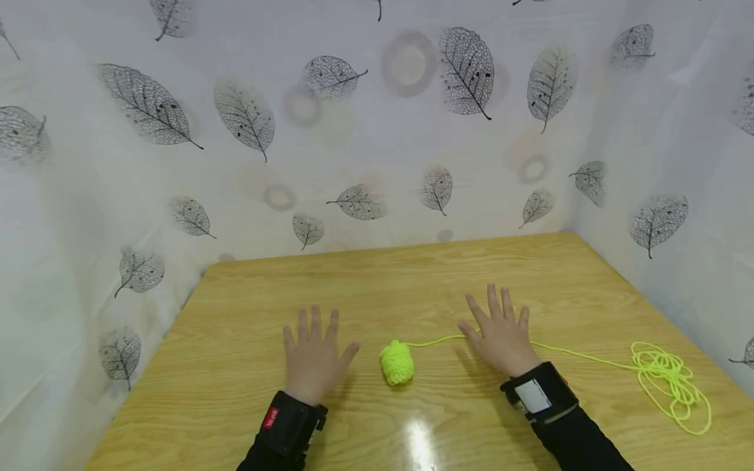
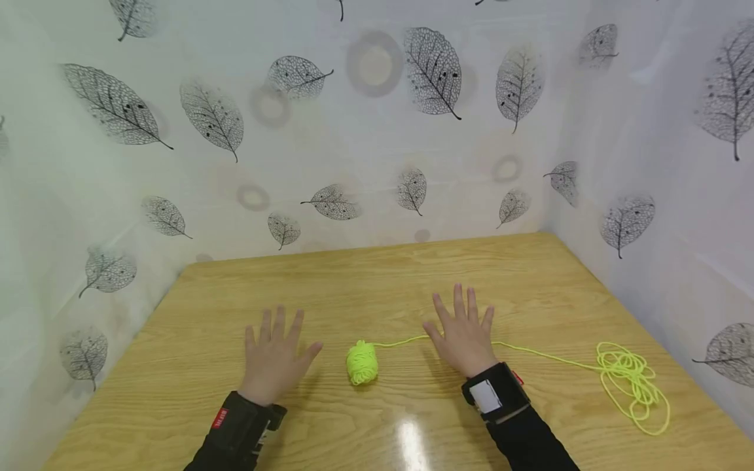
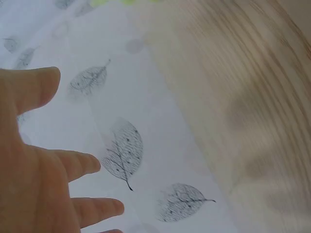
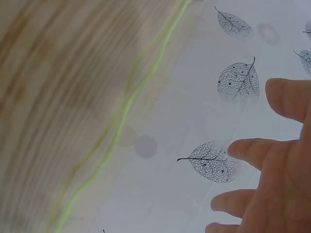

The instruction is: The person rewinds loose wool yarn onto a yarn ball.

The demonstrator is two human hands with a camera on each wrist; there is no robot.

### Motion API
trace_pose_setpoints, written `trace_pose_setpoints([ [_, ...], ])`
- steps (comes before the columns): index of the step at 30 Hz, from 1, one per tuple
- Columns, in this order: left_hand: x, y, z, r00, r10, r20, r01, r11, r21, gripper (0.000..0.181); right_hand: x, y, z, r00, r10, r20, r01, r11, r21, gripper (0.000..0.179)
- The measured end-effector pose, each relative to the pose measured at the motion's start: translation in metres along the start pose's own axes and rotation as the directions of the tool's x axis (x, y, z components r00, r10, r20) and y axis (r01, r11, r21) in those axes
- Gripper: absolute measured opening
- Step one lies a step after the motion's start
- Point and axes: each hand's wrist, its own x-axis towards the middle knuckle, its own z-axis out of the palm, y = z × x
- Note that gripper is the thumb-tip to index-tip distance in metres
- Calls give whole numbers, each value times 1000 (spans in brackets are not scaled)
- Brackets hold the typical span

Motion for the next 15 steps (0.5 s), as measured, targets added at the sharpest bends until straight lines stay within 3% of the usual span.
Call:
trace_pose_setpoints([
  [9,-2,37,10,993,116,-4,-116,992,53,64,2,-8,-2,999,-31,29,31,1000,6,60],
  [15,-2,61,22,985,143,98,-148,988,51,66,2,-17,1,998,-66,25,66,998,7,59],
])
